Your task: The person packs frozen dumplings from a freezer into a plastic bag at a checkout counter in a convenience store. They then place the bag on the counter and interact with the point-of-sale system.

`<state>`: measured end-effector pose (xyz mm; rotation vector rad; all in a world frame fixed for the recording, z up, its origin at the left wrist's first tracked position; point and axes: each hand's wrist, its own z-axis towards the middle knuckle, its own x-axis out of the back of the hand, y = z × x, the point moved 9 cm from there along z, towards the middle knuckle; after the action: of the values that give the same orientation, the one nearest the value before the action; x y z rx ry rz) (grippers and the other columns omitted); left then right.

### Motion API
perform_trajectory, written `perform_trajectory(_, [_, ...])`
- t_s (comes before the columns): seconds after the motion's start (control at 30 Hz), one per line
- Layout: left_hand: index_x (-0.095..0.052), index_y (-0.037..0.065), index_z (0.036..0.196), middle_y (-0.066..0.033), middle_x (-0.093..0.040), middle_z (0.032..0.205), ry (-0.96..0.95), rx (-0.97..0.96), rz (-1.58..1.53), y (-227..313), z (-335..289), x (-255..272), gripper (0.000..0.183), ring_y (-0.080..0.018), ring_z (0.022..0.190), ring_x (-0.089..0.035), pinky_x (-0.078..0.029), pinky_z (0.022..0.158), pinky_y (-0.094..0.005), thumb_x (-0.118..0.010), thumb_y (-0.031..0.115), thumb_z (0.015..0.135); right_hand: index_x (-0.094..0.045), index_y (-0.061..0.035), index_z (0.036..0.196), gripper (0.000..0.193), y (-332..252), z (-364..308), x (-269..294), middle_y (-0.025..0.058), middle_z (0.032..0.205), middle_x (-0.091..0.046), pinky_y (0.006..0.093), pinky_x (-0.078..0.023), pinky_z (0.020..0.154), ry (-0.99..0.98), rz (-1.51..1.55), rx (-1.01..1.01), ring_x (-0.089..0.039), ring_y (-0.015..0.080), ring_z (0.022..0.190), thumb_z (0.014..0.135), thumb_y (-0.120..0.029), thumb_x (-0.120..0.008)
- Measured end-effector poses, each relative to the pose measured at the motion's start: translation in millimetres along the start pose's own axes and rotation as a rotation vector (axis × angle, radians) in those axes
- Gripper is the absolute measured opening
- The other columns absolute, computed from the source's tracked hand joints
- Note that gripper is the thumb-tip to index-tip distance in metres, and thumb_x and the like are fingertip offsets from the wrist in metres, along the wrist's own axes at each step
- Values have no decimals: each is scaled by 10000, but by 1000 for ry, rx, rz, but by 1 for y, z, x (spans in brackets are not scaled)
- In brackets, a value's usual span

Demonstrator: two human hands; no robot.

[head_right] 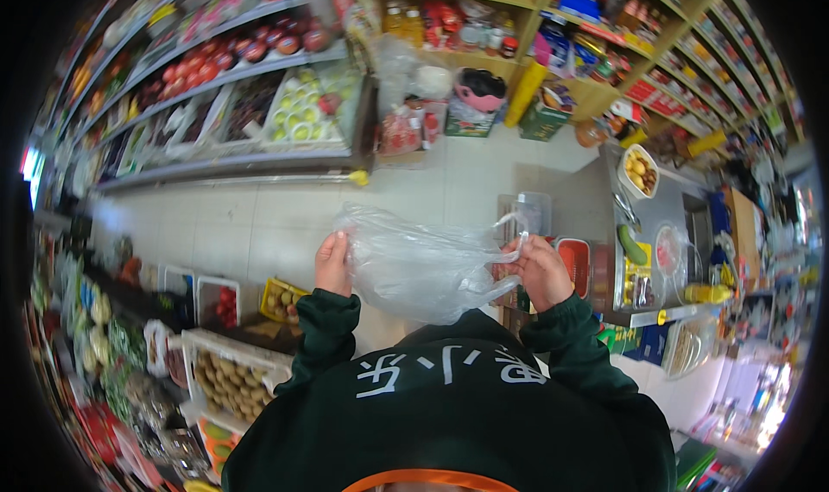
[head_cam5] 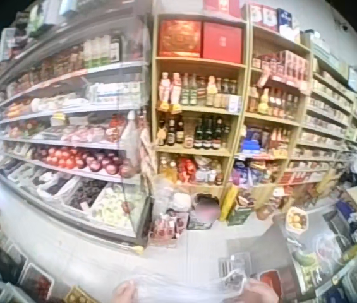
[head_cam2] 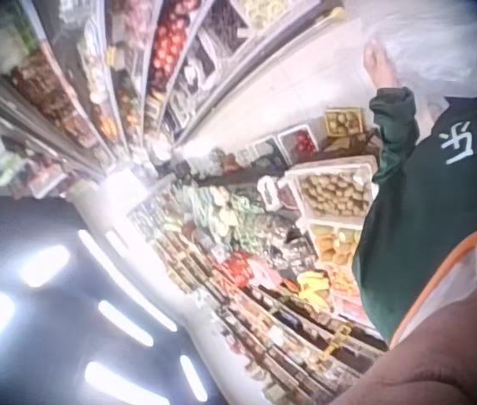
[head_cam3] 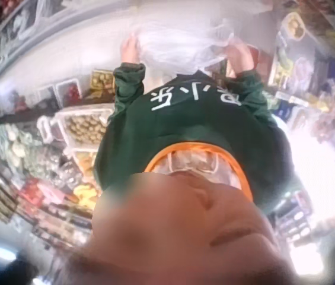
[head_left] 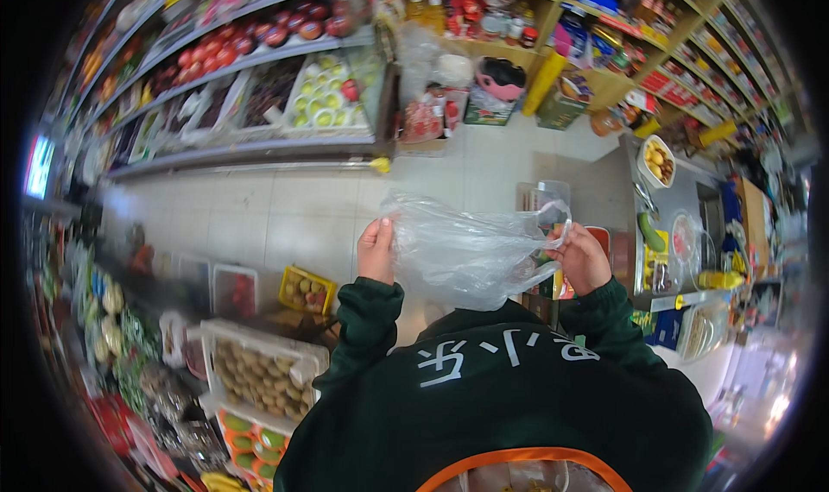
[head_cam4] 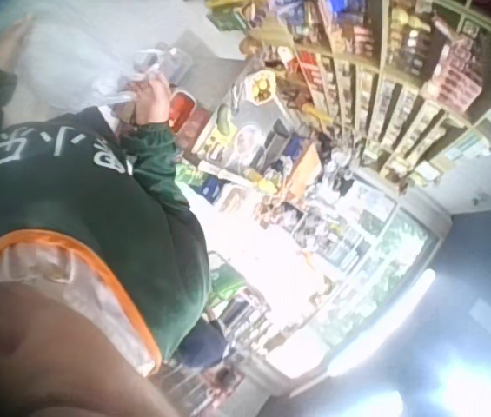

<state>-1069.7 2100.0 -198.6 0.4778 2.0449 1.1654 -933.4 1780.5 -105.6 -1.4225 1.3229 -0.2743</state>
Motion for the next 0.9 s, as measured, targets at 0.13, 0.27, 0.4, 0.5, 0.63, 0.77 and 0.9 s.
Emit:
perform_trajectory(0.13, [-620, 18, 1137, 85, -524, 773, -239, -7, 169, 6, 53, -54, 285, -20, 665, -418, -327, 607, -171, -543, 233, 967, -583, -31, 989, 214, -23, 55, 33, 94, 906, -619, 314, -469, 811, 69, 111, 40, -600, 196, 848, 924, -232, -545])
perform_trajectory(0.27, [-589, 34, 1163, 25, -607, 915, -373, 94, -27, 14, 107, -98, 287, -62, 775, -529, -411, 663, -216, -537, 239, 970, -591, -48, 927, 133, -36, 124, 63, 76, 829, -627, 292, -490, 713, 206, 93, 26, -608, 173, 747, 921, -177, -556])
perform_trajectory(0.4, [-631, 33, 1084, 39, -563, 748, -326, 22, 338, 35, 169, -144, 257, -45, 602, -435, -339, 552, -200, -547, 245, 964, -588, -62, 896, 118, -69, 177, 66, 63, 810, -624, 277, -474, 685, 133, 290, 69, -597, 153, 737, 921, -172, -555])
perform_trajectory(0.5, [-632, 33, 1079, 19, -586, 778, -410, -24, 349, 55, 210, -197, 214, -58, 644, -480, -374, 590, -213, -561, 191, 954, -588, -43, 878, 162, -103, 208, 78, 49, 803, -614, 272, -467, 675, 130, 289, 124, -583, 134, 714, 944, -182, -533])
perform_trajectory(0.63, [-610, 15, 1146, -31, -636, 974, -349, -149, 180, 64, 261, -269, 250, -104, 889, -574, -437, 811, -237, -536, 165, 961, -582, -34, 876, 174, -138, 234, 113, 49, 788, -604, 271, -453, 660, 233, 342, 189, -568, 135, 695, 949, -179, -518])
perform_trajectory(0.77, [-594, -7, 1186, -56, -634, 1090, -555, -102, 240, 52, 324, -339, 280, -132, 997, -567, -412, 913, -260, -506, 142, 966, -580, -29, 873, 173, -164, 264, 158, 55, 766, -598, 273, -453, 660, 347, 375, 256, -567, 142, 700, 944, -170, -510])
perform_trajectory(0.9, [-614, -21, 1139, -76, -645, 1085, -606, -111, 309, 29, 397, -412, 270, -165, 998, -582, -439, 913, -310, -493, 151, 970, -579, -21, 875, 162, -192, 299, 205, 65, 757, -594, 286, -457, 667, 480, 405, 311, -567, 158, 706, 938, -151, -506])
